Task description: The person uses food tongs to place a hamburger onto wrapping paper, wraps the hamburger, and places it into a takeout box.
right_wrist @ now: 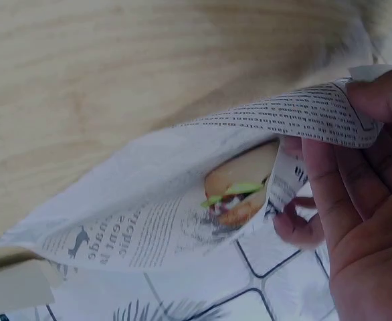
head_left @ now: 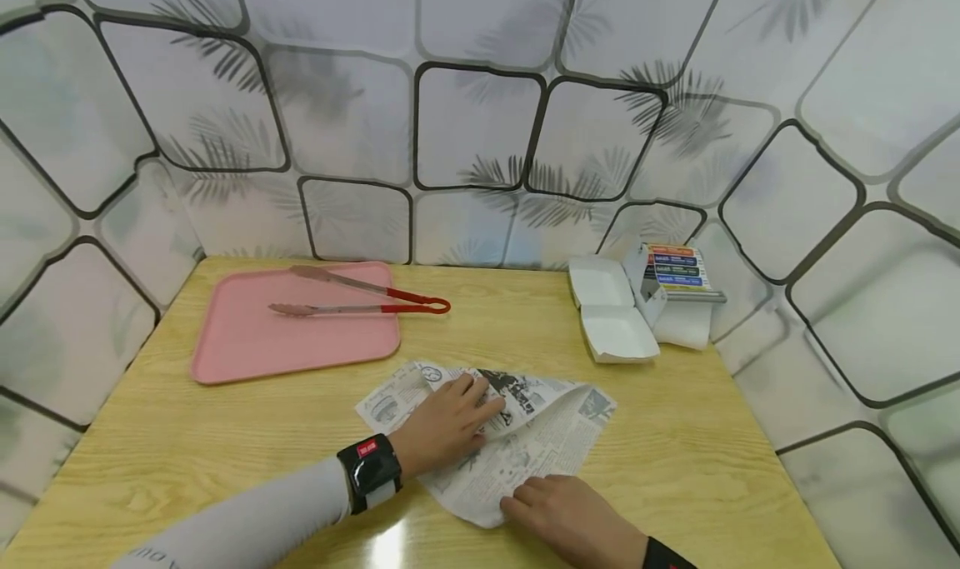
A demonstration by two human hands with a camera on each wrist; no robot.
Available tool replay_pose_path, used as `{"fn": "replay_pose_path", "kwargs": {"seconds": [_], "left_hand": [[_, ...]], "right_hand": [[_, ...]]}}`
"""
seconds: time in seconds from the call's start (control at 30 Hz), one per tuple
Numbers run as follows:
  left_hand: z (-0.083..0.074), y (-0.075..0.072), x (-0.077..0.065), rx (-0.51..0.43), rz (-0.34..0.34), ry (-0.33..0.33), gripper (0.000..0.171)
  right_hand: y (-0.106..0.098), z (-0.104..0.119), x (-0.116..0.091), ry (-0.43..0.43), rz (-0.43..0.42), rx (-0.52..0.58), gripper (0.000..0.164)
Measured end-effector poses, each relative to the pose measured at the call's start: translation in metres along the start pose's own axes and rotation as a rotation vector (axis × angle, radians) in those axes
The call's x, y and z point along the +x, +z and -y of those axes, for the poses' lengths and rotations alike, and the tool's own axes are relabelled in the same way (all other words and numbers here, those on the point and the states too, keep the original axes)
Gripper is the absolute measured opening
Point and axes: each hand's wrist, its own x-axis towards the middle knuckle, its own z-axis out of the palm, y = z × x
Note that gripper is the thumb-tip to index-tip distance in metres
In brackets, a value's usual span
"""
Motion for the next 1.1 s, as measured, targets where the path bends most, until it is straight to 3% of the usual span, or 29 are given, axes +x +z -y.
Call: {"fn": "replay_pose_path", "kwargs": {"seconds": [0.1,0.23,0.4,0.57,0.63,0.73,0.87,0.93,1.1], "left_hand": [[0.001,0.001,-0.001,0.008,-0.023,0.01,0.046],[0.002,0.001,-0.001,-0.009,-0.021,0.021,0.044],[0.006,-0.001,0.0,-0.075,-0.011,0.037,0.047],[0.017,-0.004,-0.002,-0.132,0.043,0.093,0.044],[0.026,-0.007,-0.004,-0.225,0.096,0.116,0.05],[0.042,-0.013,-0.003,-0.486,0.165,0.122,0.053],[0.064,-0.02,-0.001,-0.779,0.205,0.09,0.025],[0.07,-0.021,-0.001,-0.835,0.202,0.037,0.025],[0.066,-0.023,-0.003,-0.951,0.167,-0.187,0.038]], "right_hand": [[-0.009,-0.005,0.005,0.066,0.019,-0.018,0.022],[-0.019,-0.017,0.011,0.118,0.001,0.015,0.034],[-0.028,-0.038,0.019,0.147,-0.095,0.167,0.032],[-0.031,-0.062,0.036,0.223,-0.165,0.345,0.013],[-0.029,-0.072,0.044,0.268,-0.205,0.397,0.008],[-0.024,-0.087,0.056,0.349,-0.246,0.461,0.001],[-0.017,-0.1,0.072,0.506,-0.208,0.511,0.008],[-0.015,-0.104,0.08,0.58,-0.167,0.519,0.01],[-0.003,-0.111,0.094,0.685,-0.103,0.523,0.009]]}}
